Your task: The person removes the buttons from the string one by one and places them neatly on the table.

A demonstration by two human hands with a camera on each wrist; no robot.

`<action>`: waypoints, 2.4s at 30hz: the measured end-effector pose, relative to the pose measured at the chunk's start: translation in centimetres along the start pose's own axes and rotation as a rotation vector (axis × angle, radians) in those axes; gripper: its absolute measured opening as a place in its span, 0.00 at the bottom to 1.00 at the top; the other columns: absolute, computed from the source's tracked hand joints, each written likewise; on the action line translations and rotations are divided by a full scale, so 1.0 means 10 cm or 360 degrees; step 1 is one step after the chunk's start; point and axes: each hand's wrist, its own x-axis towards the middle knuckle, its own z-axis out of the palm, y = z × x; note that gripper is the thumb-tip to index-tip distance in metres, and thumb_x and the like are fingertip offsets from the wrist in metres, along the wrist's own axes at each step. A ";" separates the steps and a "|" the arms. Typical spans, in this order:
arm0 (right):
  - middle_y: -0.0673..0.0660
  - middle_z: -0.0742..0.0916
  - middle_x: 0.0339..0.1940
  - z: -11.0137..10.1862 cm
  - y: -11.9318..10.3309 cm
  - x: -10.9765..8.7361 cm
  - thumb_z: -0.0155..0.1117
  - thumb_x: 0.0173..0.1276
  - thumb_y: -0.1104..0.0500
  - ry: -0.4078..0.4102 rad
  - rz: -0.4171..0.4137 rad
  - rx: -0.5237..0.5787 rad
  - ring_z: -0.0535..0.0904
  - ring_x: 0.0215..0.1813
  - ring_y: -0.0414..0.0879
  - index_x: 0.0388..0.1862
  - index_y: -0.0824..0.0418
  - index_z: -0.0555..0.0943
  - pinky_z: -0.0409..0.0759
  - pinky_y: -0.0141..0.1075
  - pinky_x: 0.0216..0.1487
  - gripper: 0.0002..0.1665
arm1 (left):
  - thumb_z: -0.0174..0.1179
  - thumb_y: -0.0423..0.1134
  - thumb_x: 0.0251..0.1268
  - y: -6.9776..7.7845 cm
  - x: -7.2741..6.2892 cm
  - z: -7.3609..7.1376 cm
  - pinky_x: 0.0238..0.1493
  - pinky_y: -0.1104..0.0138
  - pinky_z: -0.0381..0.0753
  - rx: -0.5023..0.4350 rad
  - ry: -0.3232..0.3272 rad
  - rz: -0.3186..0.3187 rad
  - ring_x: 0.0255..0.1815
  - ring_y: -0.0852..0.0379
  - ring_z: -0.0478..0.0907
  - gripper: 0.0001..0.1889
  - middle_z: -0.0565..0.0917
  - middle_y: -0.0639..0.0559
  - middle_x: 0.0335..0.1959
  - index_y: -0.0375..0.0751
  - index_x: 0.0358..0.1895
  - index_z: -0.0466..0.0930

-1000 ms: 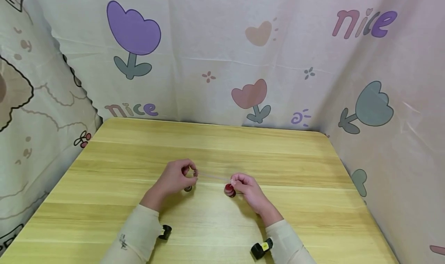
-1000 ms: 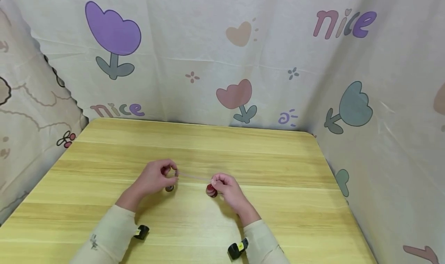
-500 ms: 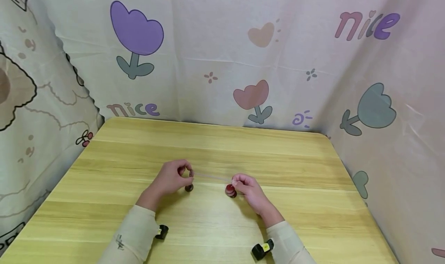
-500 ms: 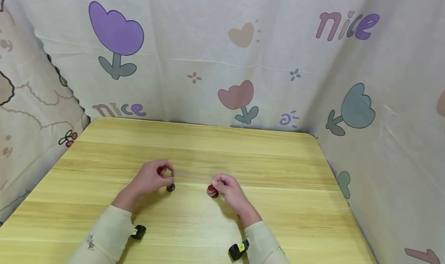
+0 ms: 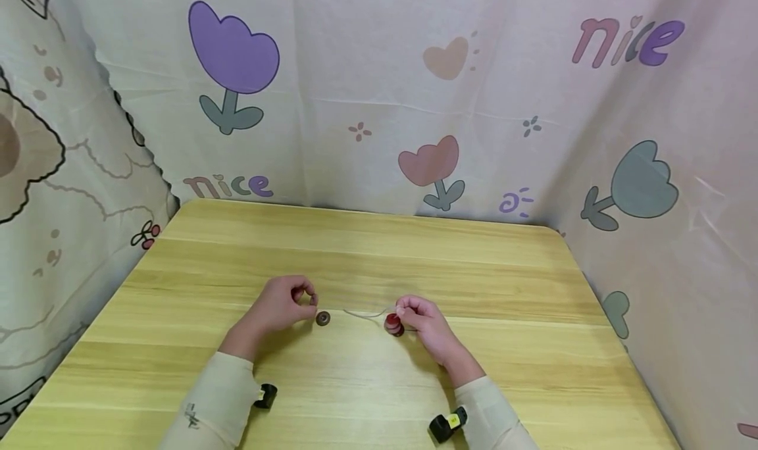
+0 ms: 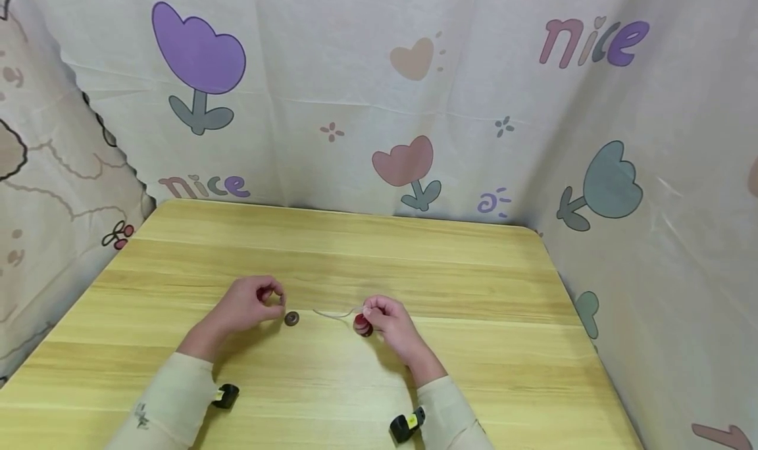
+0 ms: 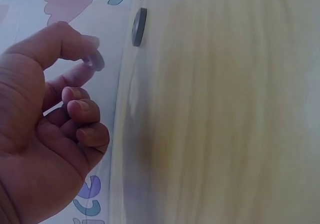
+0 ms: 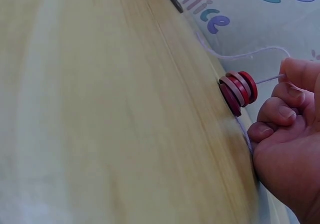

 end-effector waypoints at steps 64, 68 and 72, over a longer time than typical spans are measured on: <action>0.75 0.82 0.38 0.00 0.02 0.01 0.55 0.76 0.62 -0.0015 -0.0036 0.0029 0.81 0.40 0.52 0.42 0.79 0.74 0.77 0.40 0.47 0.16 | 0.75 0.34 0.51 0.07 0.02 -0.01 0.38 0.59 0.71 0.0039 -0.0179 -0.0028 0.28 0.55 0.68 0.16 0.71 0.50 0.26 0.35 0.42 0.81; 0.77 0.81 0.38 0.02 0.03 0.03 0.54 0.77 0.62 -0.0057 -0.0037 0.0052 0.81 0.40 0.53 0.42 0.81 0.74 0.78 0.41 0.48 0.17 | 0.75 0.33 0.51 0.14 0.03 0.05 0.39 0.58 0.72 0.0000 -0.0186 -0.0001 0.25 0.56 0.67 0.17 0.69 0.51 0.24 0.34 0.42 0.80; 0.77 0.81 0.39 0.03 0.03 0.03 0.54 0.77 0.62 -0.0060 -0.0024 0.0053 0.82 0.42 0.55 0.43 0.80 0.74 0.77 0.41 0.50 0.17 | 0.73 0.31 0.52 0.23 0.05 0.14 0.36 0.60 0.71 -0.0040 -0.0213 0.0022 0.24 0.58 0.65 0.16 0.67 0.52 0.24 0.33 0.43 0.80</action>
